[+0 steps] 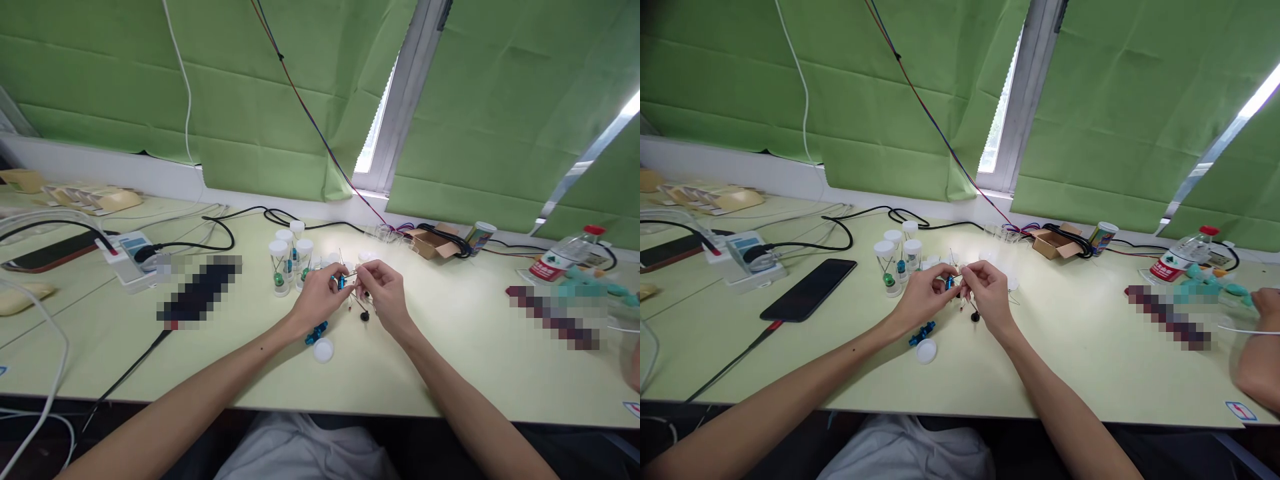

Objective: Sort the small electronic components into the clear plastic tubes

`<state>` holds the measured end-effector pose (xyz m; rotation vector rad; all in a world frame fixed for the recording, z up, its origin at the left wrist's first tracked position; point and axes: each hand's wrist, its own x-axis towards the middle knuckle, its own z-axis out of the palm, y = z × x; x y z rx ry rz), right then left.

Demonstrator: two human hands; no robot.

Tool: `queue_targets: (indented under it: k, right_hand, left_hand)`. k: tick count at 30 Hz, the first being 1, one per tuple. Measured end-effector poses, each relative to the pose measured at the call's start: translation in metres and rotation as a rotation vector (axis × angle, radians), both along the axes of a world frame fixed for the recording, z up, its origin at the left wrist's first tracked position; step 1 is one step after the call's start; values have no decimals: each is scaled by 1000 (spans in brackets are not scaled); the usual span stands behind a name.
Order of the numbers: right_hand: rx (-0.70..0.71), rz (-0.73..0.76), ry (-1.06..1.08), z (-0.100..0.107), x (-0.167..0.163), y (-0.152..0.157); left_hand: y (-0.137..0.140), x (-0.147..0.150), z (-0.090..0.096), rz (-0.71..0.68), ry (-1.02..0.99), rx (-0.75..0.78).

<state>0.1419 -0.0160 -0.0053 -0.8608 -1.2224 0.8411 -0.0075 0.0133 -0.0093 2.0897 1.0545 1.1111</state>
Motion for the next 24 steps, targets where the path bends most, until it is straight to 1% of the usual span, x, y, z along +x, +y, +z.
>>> queue_targets:
  k: [8, 11, 19, 24]
  right_hand:
    - [24, -155, -109, -2, 0, -4]
    - [30, -190, -143, -2, 0, -5]
    - [26, -178, -149, 0, -2, -6]
    - [34, -104, -101, -1, -2, -5]
  left_hand:
    - [-1, 0, 1, 16, -5, -12]
    - [-2, 0, 1, 26, -10, -12]
    - [-1, 0, 1, 30, -5, -4]
    - [0, 0, 0, 27, -11, -6]
